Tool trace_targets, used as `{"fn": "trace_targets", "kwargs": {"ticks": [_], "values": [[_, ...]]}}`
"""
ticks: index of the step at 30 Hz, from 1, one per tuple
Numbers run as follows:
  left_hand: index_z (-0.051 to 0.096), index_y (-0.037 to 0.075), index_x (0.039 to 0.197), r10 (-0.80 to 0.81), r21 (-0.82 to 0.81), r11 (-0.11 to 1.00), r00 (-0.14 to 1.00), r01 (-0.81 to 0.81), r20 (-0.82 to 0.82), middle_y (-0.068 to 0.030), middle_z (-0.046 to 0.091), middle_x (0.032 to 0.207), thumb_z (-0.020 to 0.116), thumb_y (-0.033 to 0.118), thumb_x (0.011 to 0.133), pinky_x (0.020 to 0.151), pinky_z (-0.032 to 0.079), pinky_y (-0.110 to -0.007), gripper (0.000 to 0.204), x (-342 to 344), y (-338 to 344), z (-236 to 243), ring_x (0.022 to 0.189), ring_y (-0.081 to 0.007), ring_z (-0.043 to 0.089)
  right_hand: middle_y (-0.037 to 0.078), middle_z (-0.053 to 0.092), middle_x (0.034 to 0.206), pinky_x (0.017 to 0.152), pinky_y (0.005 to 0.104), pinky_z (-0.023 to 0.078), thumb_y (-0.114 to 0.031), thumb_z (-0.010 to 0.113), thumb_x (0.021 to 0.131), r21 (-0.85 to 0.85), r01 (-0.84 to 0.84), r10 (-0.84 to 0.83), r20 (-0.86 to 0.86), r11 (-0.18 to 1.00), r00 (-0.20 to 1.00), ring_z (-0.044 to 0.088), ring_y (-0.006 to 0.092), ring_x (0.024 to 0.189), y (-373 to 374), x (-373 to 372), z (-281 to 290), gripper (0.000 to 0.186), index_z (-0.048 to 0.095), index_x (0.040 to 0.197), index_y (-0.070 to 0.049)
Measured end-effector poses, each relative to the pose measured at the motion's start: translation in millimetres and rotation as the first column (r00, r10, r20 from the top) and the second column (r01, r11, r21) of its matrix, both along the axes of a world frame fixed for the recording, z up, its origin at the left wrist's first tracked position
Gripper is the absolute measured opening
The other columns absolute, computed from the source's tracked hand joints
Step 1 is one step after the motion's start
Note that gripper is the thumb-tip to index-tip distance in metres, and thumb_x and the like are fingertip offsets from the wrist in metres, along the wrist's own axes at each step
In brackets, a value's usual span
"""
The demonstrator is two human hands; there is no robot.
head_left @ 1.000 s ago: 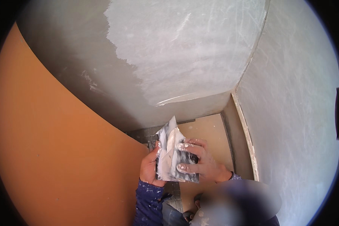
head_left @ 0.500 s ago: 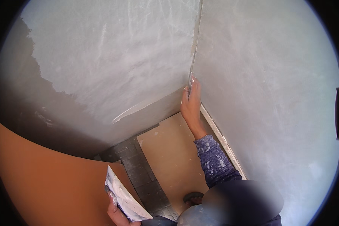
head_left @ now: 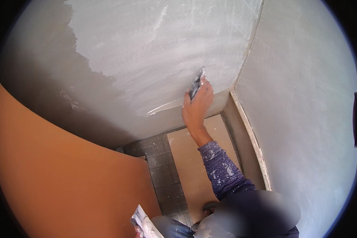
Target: The person applies white joint compound to wall corners and seams using a putty knife and a hawk. They repeatedly scoop compound from the hawk and spread it along the corner, smoothing the surface. The person briefly walks to a mixing area to reload compound before returning to continue applying it to the wall.
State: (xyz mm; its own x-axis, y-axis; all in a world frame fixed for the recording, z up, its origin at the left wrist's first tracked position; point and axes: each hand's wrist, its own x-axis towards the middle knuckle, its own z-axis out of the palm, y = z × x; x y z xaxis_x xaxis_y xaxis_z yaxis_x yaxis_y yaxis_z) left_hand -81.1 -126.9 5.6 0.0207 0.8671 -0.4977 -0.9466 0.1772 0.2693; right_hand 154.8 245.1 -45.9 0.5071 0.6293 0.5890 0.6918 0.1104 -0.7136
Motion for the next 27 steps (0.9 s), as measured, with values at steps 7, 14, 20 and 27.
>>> {"fn": "trace_targets", "kwargs": {"ticks": [7, 14, 20, 27], "values": [[0.048, 0.006, 0.135, 0.035, 0.009, 0.999, 0.991, -0.034, -0.128, -0.0097, 0.062, 0.122, 0.051, 0.022, 0.096, 0.098, 0.046, -0.036, 0.042, -15, -21, 5, 0.109, -0.0231, 0.06, 0.022, 0.035, 0.136, 0.102, 0.0549, 0.027, -0.01, 0.075, 0.071, -0.064, -0.267, 0.275, 0.211, 0.961, 0.938, 0.035, 0.0383, 0.123, -16, -145, -27, 0.082, 0.034, 0.142, -0.002], [0.046, 0.002, 0.135, 0.03, 0.108, 0.994, 0.997, -0.022, -0.068, -0.0135, 0.056, 0.129, 0.053, 0.021, 0.094, 0.094, 0.049, -0.038, 0.046, 1, 36, 3, 0.108, -0.0253, 0.06, 0.018, 0.04, 0.135, 0.103, 0.0495, 0.031, -0.011, 0.066, 0.078, -0.342, -0.409, 0.523, 0.383, 0.846, 0.761, 0.039, 0.0323, 0.123, -35, -171, -46, 0.069, 0.038, 0.141, -0.004], [0.048, 0.004, 0.133, 0.112, 0.14, 0.987, 0.967, -0.081, -0.23, -0.0095, 0.059, 0.126, 0.046, 0.028, 0.1, 0.1, 0.044, -0.04, 0.04, 35, 134, 12, 0.112, -0.0248, 0.059, 0.03, 0.052, 0.123, 0.102, 0.0384, 0.036, -0.016, 0.045, 0.099, 0.171, -0.848, 0.723, -0.621, 0.502, 0.302, 0.052, 0.0417, 0.113, -99, -46, -33, 0.042, 0.043, 0.131, 0.01], [0.052, 0.006, 0.128, 0.191, 0.179, 0.971, 0.962, -0.156, -0.197, -0.0084, 0.061, 0.122, 0.046, 0.033, 0.1, 0.096, 0.047, -0.041, 0.039, 79, 182, 5, 0.108, -0.0247, 0.06, 0.019, 0.044, 0.136, 0.104, 0.0414, 0.037, -0.023, 0.039, 0.098, -0.286, -0.742, 0.642, -0.374, 0.606, 0.669, 0.046, 0.0307, 0.124, -212, 9, -45, 0.05, 0.031, 0.142, 0.001]]}}
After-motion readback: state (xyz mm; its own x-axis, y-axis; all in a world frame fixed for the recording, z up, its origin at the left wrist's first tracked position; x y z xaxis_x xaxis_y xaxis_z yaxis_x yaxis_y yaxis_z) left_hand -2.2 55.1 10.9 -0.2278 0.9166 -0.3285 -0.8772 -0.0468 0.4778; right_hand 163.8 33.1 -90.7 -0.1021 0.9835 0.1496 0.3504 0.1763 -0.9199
